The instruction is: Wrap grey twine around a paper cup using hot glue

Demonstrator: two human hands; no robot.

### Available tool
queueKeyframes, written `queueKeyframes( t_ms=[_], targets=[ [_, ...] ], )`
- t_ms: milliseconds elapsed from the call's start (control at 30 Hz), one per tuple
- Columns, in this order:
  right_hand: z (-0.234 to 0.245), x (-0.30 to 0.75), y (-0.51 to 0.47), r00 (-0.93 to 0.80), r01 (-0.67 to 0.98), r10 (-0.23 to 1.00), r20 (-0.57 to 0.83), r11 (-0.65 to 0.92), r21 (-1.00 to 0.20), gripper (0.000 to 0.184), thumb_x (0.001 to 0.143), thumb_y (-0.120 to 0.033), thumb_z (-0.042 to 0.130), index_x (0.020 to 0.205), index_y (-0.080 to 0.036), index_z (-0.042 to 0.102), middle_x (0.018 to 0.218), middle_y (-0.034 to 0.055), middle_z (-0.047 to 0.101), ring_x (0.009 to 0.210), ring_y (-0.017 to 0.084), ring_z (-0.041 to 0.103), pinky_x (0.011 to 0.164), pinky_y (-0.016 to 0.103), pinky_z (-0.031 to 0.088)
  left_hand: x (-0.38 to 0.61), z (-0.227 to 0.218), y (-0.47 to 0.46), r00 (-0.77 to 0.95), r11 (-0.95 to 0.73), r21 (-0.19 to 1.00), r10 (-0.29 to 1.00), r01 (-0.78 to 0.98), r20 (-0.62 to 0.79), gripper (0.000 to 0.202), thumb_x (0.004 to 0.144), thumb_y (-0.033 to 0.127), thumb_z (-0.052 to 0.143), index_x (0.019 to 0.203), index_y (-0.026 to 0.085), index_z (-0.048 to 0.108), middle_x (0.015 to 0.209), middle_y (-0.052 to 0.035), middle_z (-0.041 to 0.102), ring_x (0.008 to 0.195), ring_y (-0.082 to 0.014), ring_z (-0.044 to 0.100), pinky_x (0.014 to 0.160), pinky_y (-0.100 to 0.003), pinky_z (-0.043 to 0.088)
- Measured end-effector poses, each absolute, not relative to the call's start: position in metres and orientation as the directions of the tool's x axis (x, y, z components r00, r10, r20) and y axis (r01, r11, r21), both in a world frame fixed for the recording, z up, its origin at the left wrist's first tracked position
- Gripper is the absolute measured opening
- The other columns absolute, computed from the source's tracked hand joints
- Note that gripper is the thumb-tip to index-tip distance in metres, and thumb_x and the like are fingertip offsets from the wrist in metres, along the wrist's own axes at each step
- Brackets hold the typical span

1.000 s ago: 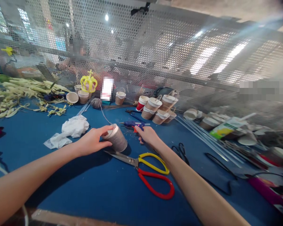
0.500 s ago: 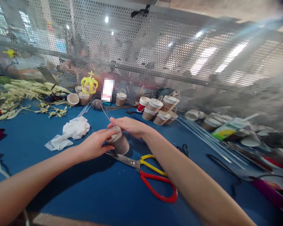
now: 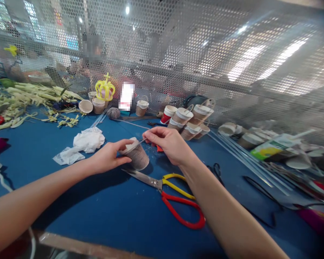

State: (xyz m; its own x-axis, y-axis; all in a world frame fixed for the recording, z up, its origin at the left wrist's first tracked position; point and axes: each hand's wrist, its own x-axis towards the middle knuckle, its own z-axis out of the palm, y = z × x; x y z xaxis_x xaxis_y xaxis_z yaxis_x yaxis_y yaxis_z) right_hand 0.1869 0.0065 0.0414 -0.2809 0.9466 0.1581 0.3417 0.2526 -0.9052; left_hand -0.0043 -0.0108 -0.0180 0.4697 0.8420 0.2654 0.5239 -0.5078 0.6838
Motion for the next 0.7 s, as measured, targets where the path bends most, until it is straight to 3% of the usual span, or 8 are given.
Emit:
queueKeyframes(
  t_ms=[200,433,700],
  targets=[
    [0.0405,0.1886,0.0023,-0.231,0.343,0.945,0.231,0.301,-0.89,0.018,0.07,-0.033,0.061,0.067,-0.015,0.061,0.06,-0.0006,0.059,0.056,0.009,0.051,0.052,0.021,0.039,-0.0035,-0.0204,-0.0086,0.455,-0.486,0.729,0.85,0.482,0.266,0.048,0.075,0.026,0.057,0.118,0.012,0.044,0.107,-0.0116,0.061,0.094,-0.0211,0.058,0.082,-0.034,0.044],
    [0.0439,0.1947,-0.0005,-0.214,0.417,0.941,0.26,0.329,-0.847,0.016,0.071,-0.032,0.061,0.067,-0.016,0.062,0.062,0.0006,0.062,0.058,0.011,0.054,0.055,0.022,0.042,-0.0022,-0.0186,-0.0103,0.456,-0.507,0.725,0.84,0.467,0.293,0.045,0.075,0.026,0.056,0.118,0.013,0.046,0.104,-0.0097,0.063,0.09,-0.0209,0.058,0.079,-0.033,0.045],
    [0.0381,0.1942,0.0054,-0.189,0.454,0.937,0.293,0.348,-0.82,0.018,0.071,-0.034,0.059,0.066,-0.016,0.06,0.062,0.0016,0.061,0.058,0.012,0.054,0.053,0.023,0.041,-0.0014,-0.0168,-0.0128,0.482,-0.544,0.668,0.822,0.508,0.303,0.042,0.076,0.026,0.055,0.116,0.015,0.048,0.105,-0.0085,0.063,0.09,-0.0205,0.059,0.077,-0.031,0.046]
  ],
)
